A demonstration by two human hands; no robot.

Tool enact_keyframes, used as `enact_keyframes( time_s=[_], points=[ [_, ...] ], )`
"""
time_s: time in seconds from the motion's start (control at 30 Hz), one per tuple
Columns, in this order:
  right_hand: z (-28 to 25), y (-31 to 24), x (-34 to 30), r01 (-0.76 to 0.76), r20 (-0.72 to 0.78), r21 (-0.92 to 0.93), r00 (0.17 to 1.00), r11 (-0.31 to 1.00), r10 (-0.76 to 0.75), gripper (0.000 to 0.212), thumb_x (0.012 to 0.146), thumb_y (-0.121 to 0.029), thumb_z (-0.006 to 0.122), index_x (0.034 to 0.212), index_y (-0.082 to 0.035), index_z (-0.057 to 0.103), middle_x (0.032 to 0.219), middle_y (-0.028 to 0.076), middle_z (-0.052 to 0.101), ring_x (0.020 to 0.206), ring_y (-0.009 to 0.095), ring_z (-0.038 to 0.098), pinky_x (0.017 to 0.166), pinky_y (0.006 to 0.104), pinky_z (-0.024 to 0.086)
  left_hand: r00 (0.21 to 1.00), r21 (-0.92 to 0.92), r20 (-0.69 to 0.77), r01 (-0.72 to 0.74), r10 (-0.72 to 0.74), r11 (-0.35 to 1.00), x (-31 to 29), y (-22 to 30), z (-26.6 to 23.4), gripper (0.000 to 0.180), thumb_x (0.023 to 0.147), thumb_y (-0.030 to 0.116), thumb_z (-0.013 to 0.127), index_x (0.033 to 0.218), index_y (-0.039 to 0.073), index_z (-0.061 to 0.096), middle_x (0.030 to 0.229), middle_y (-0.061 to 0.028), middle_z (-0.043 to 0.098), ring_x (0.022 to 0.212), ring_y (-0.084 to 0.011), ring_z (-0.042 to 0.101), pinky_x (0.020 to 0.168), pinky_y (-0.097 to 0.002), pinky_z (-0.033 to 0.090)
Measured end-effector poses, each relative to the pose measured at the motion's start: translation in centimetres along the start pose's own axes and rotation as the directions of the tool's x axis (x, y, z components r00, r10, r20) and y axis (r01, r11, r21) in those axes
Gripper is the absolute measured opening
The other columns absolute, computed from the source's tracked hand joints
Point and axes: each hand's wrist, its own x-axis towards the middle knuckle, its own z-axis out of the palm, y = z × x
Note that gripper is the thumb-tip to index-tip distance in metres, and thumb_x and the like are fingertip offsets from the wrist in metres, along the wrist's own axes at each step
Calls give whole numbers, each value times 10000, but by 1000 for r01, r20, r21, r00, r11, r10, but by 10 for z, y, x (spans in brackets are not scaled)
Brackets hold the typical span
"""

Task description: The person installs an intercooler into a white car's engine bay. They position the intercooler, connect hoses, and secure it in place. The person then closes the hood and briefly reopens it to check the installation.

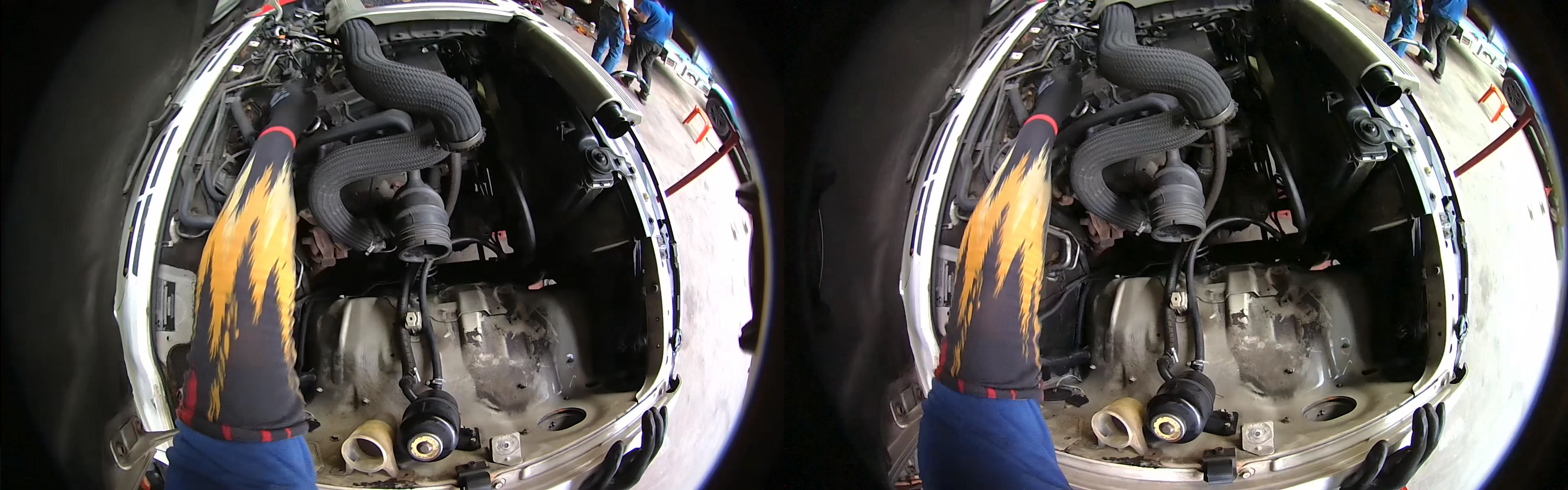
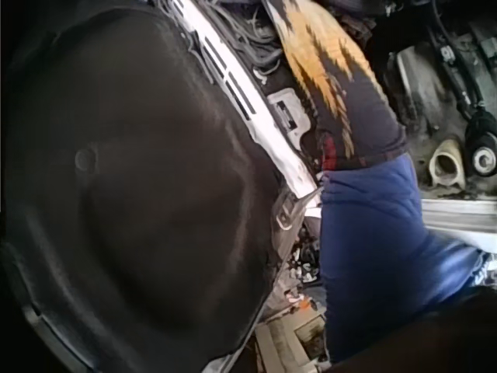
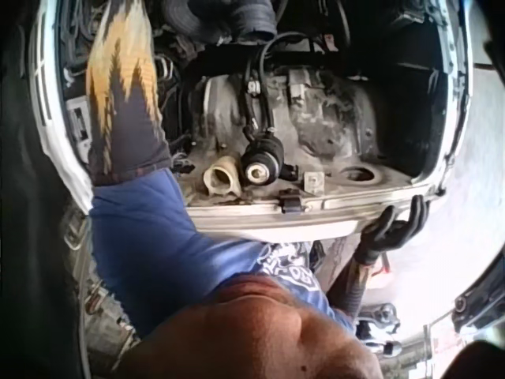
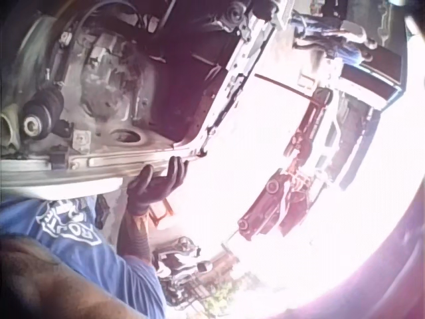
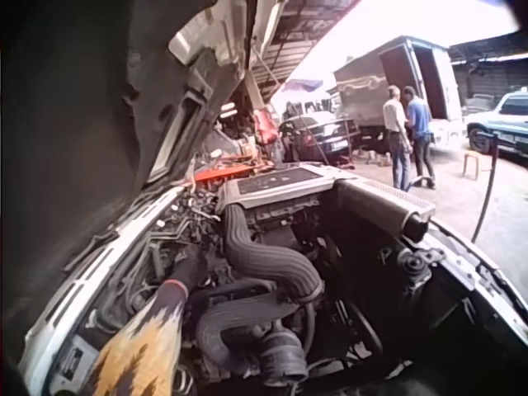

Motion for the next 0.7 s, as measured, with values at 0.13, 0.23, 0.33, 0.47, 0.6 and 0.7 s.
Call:
enact_keyframes(
  time_s=[0.13,0.23,0.33,0.47,0.6,0.7],
  points=[
    [-1,1,-5,39,-25,-12,999,999,-40,421,949,-146,652,1293,88,583,1315,244,570,1234,397,528,1056,493,400,959,-217,-160,195,-232,956,-48,22,-79,407,862,274,573,1188,63,696,1158,-216,697,1120,-367,647,1007,-439,485],
    [0,1,-8,50,-87,44,995,998,-46,420,948,-140,670,1296,79,583,1309,222,581,1222,378,541,1056,485,409,967,-230,-134,185,-219,955,-69,23,-103,398,903,258,597,1204,3,656,1201,-202,681,1109,-326,654,1012,-402,477],
    [0,2,-8,48,-96,59,994,997,-43,426,943,-129,682,1300,79,579,1307,218,580,1226,370,541,1060,483,414,957,-583,-60,196,-282,788,-85,16,-111,386,965,246,601,1254,-10,610,1309,-171,623,1186,-288,607,1044,-369,444],
    [-3,4,-9,49,-100,72,994,996,-41,421,947,-123,682,1304,76,578,1315,214,573,1233,365,538,1068,482,415,949,-550,107,306,-298,777,-117,6,-116,438,1003,288,606,1331,3,554,1325,-130,614,1218,-231,575,1038,-345,436],
    [-5,5,-11,49,-105,79,994,996,-41,422,951,-134,682,1302,76,580,1322,222,565,1249,371,527,1073,483,412,965,-498,72,254,-253,829,-127,3,-120,401,994,234,620,1312,-7,579,1344,-111,602,1206,-208,575,1033,-323,436],
    [-6,6,-11,44,-96,63,995,997,-37,416,954,-139,680,1296,77,585,1325,226,562,1259,376,520,1074,485,411,959,-687,32,226,-283,690,-130,6,-124,392,965,144,639,1315,-22,581,1358,-99,589,1189,-184,575,1023,-311,444]
  ],
)
